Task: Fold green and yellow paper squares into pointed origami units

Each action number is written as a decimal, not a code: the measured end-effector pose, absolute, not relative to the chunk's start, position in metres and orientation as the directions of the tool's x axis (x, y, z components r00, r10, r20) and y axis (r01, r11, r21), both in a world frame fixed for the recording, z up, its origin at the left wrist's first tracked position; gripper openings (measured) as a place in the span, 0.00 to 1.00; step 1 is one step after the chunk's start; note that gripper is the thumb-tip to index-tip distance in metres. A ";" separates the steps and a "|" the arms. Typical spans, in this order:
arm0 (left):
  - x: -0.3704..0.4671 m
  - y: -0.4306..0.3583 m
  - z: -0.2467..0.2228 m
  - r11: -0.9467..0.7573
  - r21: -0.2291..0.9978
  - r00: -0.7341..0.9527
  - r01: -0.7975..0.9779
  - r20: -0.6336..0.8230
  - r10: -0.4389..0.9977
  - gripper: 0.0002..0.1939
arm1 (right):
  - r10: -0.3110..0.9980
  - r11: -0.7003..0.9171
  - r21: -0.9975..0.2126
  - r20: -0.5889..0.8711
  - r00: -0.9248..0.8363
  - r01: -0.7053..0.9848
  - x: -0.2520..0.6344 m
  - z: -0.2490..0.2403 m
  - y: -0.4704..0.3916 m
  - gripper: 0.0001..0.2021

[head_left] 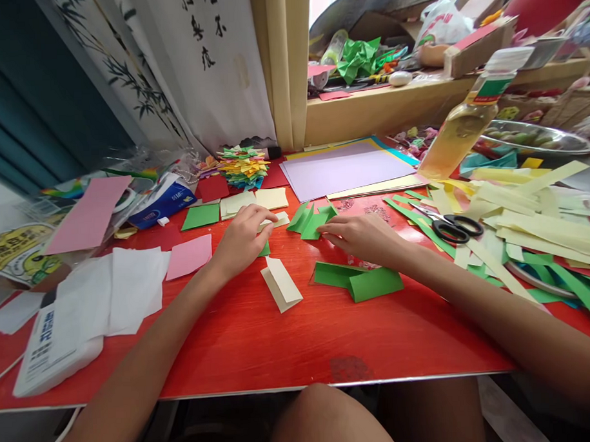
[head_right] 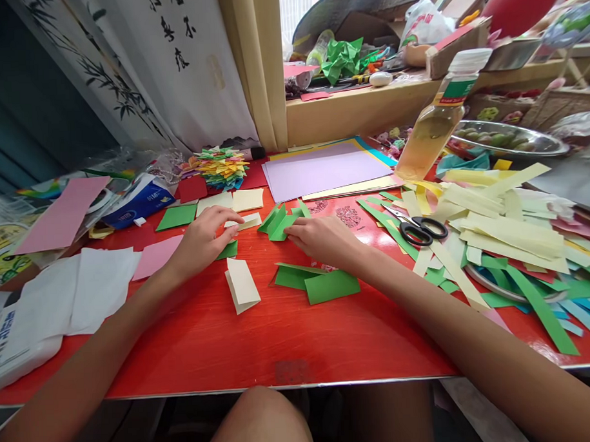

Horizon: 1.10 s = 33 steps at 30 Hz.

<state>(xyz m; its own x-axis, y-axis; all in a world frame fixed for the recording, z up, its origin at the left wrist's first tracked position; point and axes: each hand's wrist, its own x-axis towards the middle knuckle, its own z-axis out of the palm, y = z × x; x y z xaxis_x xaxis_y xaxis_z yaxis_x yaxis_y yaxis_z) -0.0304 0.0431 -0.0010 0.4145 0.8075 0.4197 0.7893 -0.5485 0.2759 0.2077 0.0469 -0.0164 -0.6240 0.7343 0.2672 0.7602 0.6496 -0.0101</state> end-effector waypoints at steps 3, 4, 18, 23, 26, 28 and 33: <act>-0.030 0.042 0.000 -0.550 0.274 0.417 0.789 0.418 0.807 0.09 | 0.784 0.609 -0.130 0.246 -0.569 0.783 0.212 -0.007 0.048 0.16; -0.030 0.042 0.000 -0.551 0.274 0.418 0.788 0.419 0.806 0.10 | 0.803 0.594 -0.209 0.200 -0.561 0.777 0.214 -0.002 0.049 0.16; -0.028 0.040 0.003 -0.574 0.278 0.460 0.770 0.381 0.802 0.09 | 0.651 0.495 -0.551 -0.276 -0.707 0.672 0.226 0.020 0.042 0.11; -0.029 0.040 0.003 -0.569 0.271 0.458 0.776 0.377 0.805 0.09 | 0.707 0.531 -0.486 -0.197 -0.679 0.694 0.226 0.022 0.042 0.15; -0.028 0.039 0.003 -0.569 0.271 0.460 0.776 0.374 0.805 0.10 | 0.722 0.581 -0.415 -0.134 -0.679 0.700 0.223 0.022 0.040 0.18; -0.028 0.039 0.003 -0.568 0.270 0.461 0.778 0.369 0.807 0.10 | 0.712 0.608 -0.398 -0.111 -0.693 0.687 0.221 0.021 0.039 0.13; -0.027 0.039 0.004 -0.569 0.268 0.463 0.778 0.367 0.807 0.10 | 0.786 0.559 -0.440 0.013 -0.618 0.702 0.222 0.023 0.043 0.08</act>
<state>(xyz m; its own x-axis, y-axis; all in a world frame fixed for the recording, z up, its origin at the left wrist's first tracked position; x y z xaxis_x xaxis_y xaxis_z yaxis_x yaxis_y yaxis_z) -0.0274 0.0392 0.0035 0.4635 0.8067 0.3666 0.7775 -0.5687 0.2684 0.2220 0.0426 0.0235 -0.6176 0.7864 0.0134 0.7025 0.5593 -0.4402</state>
